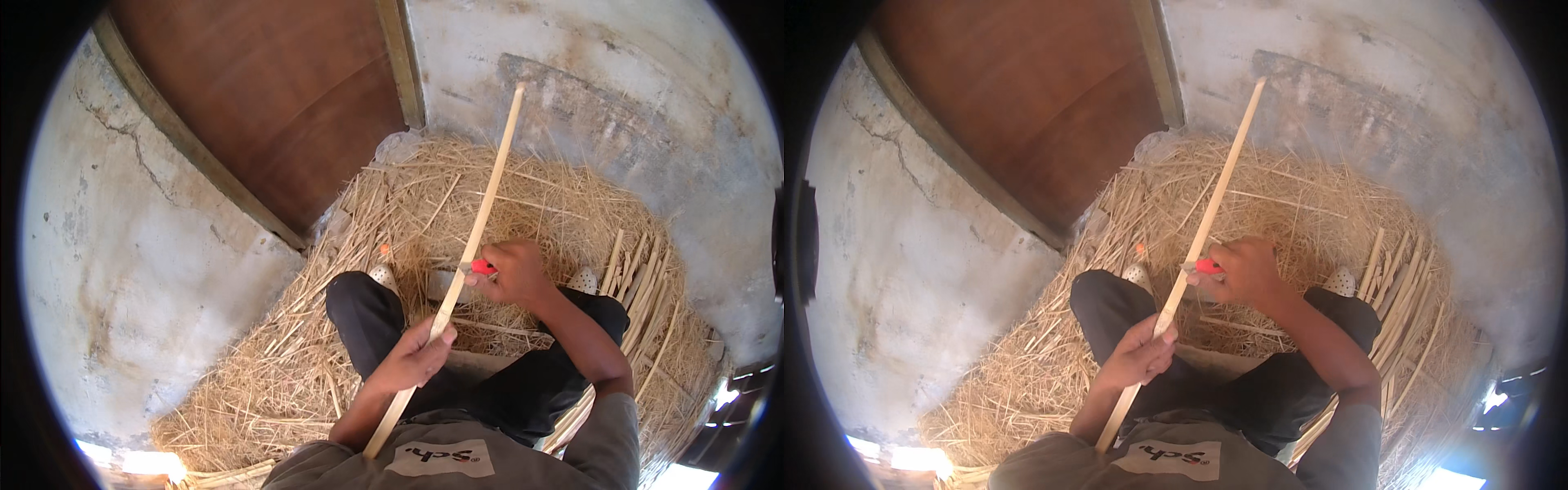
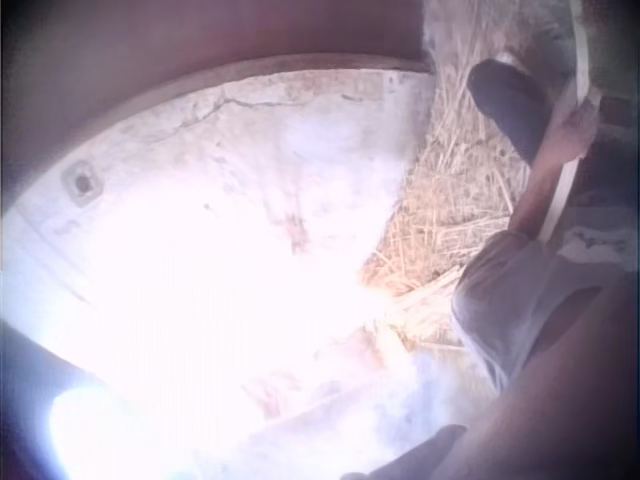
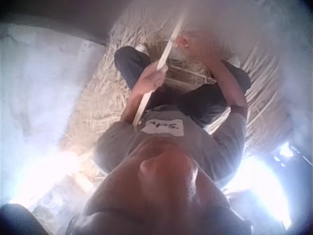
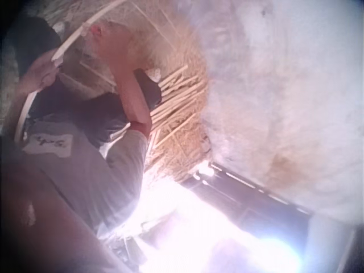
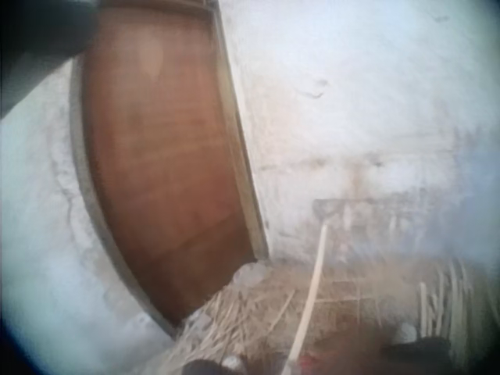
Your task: The person sits on a bed of straw and uses a red utility knife to shave the surface of a long bamboo stick. They rotate the stick and scrape along its length to remove the outer layer, then switch to a machete to split the stick lengthwise.
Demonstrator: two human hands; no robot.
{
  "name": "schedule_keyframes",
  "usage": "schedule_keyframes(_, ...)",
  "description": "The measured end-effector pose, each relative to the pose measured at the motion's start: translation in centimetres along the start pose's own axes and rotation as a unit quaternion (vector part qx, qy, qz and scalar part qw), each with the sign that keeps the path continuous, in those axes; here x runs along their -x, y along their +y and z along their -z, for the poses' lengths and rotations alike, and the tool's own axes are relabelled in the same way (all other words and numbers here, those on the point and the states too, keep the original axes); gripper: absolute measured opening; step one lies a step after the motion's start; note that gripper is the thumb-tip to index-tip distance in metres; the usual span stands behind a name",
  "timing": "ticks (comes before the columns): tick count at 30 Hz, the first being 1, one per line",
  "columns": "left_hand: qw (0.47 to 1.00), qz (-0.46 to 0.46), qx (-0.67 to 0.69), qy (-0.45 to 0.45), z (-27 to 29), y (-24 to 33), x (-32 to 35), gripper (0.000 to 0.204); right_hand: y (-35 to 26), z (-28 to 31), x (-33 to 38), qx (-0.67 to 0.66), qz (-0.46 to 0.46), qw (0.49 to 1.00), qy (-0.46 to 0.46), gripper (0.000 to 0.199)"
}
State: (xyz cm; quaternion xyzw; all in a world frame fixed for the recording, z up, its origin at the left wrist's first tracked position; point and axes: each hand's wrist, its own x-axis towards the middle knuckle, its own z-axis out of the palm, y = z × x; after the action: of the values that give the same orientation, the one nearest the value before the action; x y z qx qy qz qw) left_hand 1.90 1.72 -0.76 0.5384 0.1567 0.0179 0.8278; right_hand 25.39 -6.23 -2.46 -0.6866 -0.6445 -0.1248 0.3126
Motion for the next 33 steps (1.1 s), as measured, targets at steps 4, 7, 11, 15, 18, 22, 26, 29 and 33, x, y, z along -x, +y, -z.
schedule_keyframes(4,0.997,0.007,0.076,-0.029,0.4,0.2,-0.7,0.024,-0.7,-0.5,0.6,-0.055,0.004,0.998,-0.011,0.054)
schedule_keyframes(7,0.980,0.043,0.192,-0.040,0.0,0.4,-1.0,0.022,-1.0,-1.5,1.6,-0.049,0.001,0.999,0.015,0.053)
schedule_keyframes(11,0.951,0.059,0.297,-0.061,-0.6,-0.2,-1.3,0.021,3.0,-0.1,-0.5,-0.015,-0.093,0.995,0.031,0.054)
schedule_keyframes(15,0.931,0.053,0.347,-0.094,0.1,-1.0,-1.3,0.021,0.0,-0.8,0.6,-0.028,-0.002,0.999,-0.027,0.055)
schedule_keyframes(18,0.929,0.052,0.354,-0.093,-0.1,-0.5,-1.3,0.021,-1.7,-1.4,1.3,-0.081,0.027,0.996,0.021,0.055)
schedule_keyframes(22,0.931,0.056,0.353,-0.077,-0.4,-0.6,-0.4,0.021,0.5,-1.1,0.2,-0.040,-0.024,0.999,0.027,0.055)
schedule_keyframes(26,0.945,0.071,0.315,-0.043,-1.2,-0.1,0.3,0.023,-1.7,-0.9,0.9,-0.045,0.038,0.998,0.019,0.055)
schedule_keyframes(29,0.953,0.051,0.295,-0.045,-1.6,0.2,0.5,0.023,0.7,0.0,-0.4,0.005,0.038,0.998,0.057,0.054)
schedule_keyframes(33,0.962,0.062,0.265,-0.015,-2.1,0.8,0.8,0.024,0.5,-0.8,0.2,-0.045,-0.011,0.998,0.043,0.051)
